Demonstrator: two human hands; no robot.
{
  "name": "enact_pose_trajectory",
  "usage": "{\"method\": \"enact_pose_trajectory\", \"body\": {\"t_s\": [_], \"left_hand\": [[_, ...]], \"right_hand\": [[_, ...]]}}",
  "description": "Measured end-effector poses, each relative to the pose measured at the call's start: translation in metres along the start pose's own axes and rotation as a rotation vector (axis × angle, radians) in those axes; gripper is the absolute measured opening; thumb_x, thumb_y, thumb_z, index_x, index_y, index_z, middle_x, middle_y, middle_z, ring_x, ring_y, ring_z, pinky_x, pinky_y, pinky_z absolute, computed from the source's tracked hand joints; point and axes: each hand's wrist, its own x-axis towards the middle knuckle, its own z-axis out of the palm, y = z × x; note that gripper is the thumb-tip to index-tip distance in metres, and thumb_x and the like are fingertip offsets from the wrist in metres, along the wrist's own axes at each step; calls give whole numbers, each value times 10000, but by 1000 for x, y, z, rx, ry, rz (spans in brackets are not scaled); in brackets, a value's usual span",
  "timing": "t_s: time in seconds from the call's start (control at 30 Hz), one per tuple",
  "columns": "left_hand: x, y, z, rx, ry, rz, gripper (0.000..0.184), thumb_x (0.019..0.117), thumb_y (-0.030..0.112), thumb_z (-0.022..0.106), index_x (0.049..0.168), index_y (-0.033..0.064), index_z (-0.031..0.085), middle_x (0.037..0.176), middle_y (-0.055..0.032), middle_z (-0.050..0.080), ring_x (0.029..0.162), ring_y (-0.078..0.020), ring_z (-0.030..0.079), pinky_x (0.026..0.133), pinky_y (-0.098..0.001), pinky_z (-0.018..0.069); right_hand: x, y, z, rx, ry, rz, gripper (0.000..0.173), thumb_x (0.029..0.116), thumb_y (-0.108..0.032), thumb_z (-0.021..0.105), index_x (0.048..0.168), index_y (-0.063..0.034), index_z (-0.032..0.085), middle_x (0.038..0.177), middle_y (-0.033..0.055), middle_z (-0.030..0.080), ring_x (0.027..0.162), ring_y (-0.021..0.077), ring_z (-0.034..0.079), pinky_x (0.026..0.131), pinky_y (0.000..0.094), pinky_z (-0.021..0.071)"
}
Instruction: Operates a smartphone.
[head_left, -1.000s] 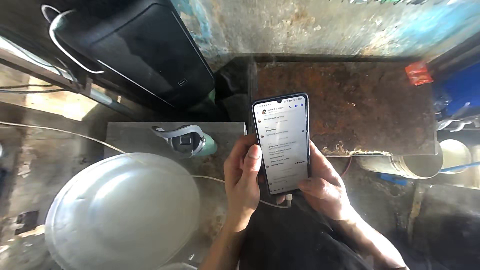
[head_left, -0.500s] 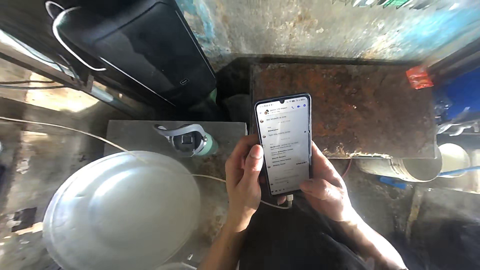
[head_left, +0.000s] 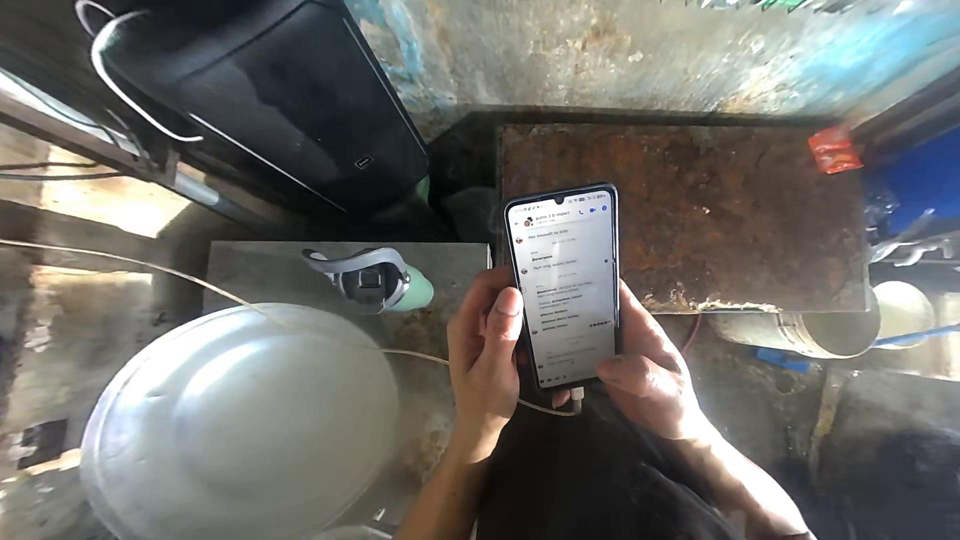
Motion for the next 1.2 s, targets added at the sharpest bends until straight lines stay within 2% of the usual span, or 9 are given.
{"method": "enact_pose_trajectory", "body": {"t_s": [0.63, 0.77, 1.2], "left_hand": [[1, -1, 0, -16, -8, 7, 311, 1109, 312, 405, 1215, 113, 619, 973, -18, 682, 840, -98, 694, 720, -275, 619], [0, -1, 0, 10, 9, -1, 312, 1103, 329, 419, 1218, 123, 623, 977, -8, 686, 834, -94, 691, 716, -273, 615], [0, 0, 0, -29, 5, 2, 308, 1101, 335, 435, 1216, 116, 620, 981, -17, 690, 854, -102, 701, 735, -286, 625]], "right_hand": [[1, 1, -1, 13, -7, 0, 595, 922, -49, 517, 1497, -120, 383, 1247, 166, 617, 1018, 274, 694, 750, 452, 641], [1, 1, -1, 2, 4, -1, 617, 919, -56, 527, 1515, -120, 380, 1272, 157, 617, 1057, 262, 687, 786, 445, 638], [1, 0, 0, -16, 5, 5, 583, 932, -98, 553, 1494, -135, 403, 1257, 140, 629, 1031, 246, 695, 771, 435, 641]]}}
